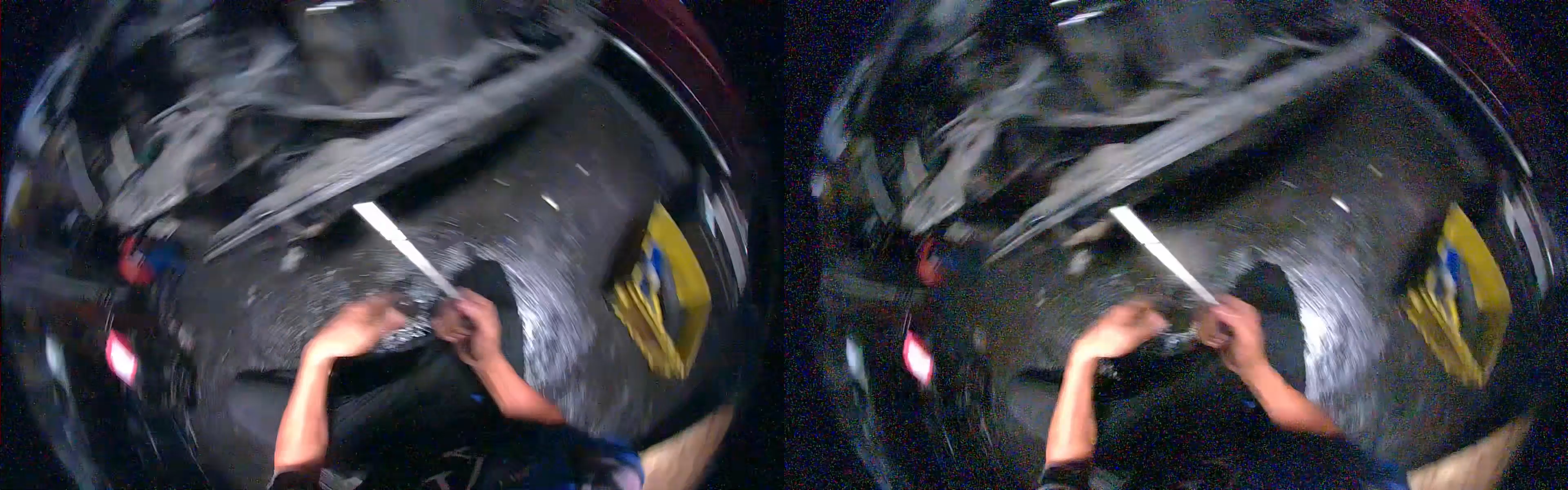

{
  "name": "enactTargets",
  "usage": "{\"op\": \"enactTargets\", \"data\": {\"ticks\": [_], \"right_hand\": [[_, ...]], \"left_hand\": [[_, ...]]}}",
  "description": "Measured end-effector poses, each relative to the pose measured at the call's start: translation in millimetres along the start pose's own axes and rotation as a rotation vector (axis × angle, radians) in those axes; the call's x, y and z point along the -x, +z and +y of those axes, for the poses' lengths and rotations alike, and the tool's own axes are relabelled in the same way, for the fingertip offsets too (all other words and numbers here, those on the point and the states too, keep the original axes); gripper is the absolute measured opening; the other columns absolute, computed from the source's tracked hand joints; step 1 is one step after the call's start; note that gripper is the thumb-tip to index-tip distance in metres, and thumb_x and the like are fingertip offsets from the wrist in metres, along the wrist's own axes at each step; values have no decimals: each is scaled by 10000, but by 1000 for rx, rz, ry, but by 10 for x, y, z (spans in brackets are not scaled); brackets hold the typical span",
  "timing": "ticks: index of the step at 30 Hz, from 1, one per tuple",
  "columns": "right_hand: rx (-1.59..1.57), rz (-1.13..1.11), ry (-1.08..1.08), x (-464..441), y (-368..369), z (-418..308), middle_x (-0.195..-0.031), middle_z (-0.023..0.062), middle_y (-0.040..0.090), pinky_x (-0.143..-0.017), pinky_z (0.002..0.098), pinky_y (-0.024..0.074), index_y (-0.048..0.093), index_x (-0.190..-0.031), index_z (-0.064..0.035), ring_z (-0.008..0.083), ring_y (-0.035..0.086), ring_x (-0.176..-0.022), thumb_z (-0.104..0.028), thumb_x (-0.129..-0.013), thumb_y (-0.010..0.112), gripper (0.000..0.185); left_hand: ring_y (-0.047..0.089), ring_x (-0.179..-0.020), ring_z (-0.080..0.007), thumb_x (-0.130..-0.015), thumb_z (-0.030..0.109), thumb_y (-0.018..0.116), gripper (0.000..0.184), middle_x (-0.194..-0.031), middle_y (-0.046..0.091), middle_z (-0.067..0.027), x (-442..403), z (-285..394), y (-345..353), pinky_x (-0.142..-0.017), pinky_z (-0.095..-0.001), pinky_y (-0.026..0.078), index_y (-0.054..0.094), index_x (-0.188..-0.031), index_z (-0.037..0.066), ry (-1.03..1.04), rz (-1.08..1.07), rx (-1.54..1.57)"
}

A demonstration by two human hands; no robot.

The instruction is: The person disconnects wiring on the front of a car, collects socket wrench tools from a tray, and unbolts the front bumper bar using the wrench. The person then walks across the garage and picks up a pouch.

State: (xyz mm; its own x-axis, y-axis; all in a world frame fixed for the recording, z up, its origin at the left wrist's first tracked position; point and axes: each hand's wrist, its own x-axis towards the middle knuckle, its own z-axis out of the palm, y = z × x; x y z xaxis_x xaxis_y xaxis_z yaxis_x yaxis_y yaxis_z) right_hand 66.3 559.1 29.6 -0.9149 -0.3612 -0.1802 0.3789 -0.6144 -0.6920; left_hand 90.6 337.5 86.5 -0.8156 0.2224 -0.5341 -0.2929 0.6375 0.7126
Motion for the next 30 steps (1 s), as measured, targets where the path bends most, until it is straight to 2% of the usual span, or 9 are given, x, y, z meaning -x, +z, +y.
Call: {"op": "enactTargets", "data": {"ticks": [3, 6, 7, 11, 15, 20, 24, 26, 30], "right_hand": [[-101, -252, -68, -41, 207, -149, -499, -4, 310, -405, 262, 297, 476, -908, -17, 107, 290, -400, -304, -987, 454, 299], [-36, -404, -74, -147, 558, -345, -527, -20, 317, -424, 267, 323, 483, -926, -28, 103, 307, -426, -322, -1026, 414, 318], [-18, -457, -72, -187, 672, -383, -537, -26, 329, -444, 269, 349, 500, -960, -22, 101, 337, -445, -321, -1029, 423, 316], [-89, -645, 51, -244, 1007, -424, -544, -20, 359, -459, 284, 423, 512, -1017, -6, 110, 406, -453, -305, -1015, 474, 301], [-20, -698, 527, -295, 1357, -554, -558, -23, 371, -421, 257, 392, 560, -1049, -9, 90, 405, -431, -315, -1010, 497, 315], [608, -778, -26, -668, 2245, -493, -594, -15, 390, -446, 274, 458, 578, -970, 24, 77, 437, -453, -277, -1003, 501, 312], [1216, -756, -968, -1424, 3316, -238, -733, 200, 610, -690, 480, 507, 580, -945, 28, 389, 606, -666, -329, -993, 478, 374], [1421, -742, -967, -1660, 3805, -125, -921, 301, 652, -781, 539, 508, 623, -964, 36, 444, 652, -896, -275, -965, 487, 340], [1637, -724, -931, -1805, 4079, -7, -988, 287, 655, -850, 552, 485, 600, -983, 15, 454, 629, -970, -318, -975, 480, 354]], "left_hand": [[443, -1321, -383, -894, 576, 585, 802, -1399, 473, -279, 100, -137, 383, -1124, -407, 337, 474, -1343, -79, 290, -91, -189], [574, -1125, -423, -917, 571, 540, 718, -1227, 595, -265, 246, -98, 491, -980, -458, 459, 543, -1272, -52, 177, 151, -115], [655, -875, -392, -895, 502, 612, 540, -981, 674, -204, 339, -151, 512, -771, -454, 537, 628, -1100, 3, 365, 496, -176], [588, -502, -273, -799, 361, 754, 346, -589, 553, -56, 930, -233, 229, -462, -384, 482, 544, -747, 91, 409, 906, -501], [530, -442, -233, -770, 482, 734, 461, -530, 460, -29, 1459, -319, -14, -410, -371, 427, 452, -621, 149, 356, 956, -858], [533, -438, -242, -725, 459, 779, 455, -503, 469, -37, 1925, -592, -203, -423, -371, 423, 483, -630, 126, 139, 1149, -825], [559, -445, -284, -791, 356, 765, 397, -527, 533, -91, 1765, -904, -182, -441, -389, 438, 519, -645, 81, 5, 1435, -572], [597, -480, -310, -840, 341, 732, 353, -548, 572, -122, 1612, -912, -161, -449, -397, 449, 576, -698, 57, -51, 1551, -438], [622, -516, -327, -850, 434, 701, 412, -579, 607, -136, 1701, -835, -149, -479, -425, 475, 591, -699, 67, -247, 1434, -503]]}}
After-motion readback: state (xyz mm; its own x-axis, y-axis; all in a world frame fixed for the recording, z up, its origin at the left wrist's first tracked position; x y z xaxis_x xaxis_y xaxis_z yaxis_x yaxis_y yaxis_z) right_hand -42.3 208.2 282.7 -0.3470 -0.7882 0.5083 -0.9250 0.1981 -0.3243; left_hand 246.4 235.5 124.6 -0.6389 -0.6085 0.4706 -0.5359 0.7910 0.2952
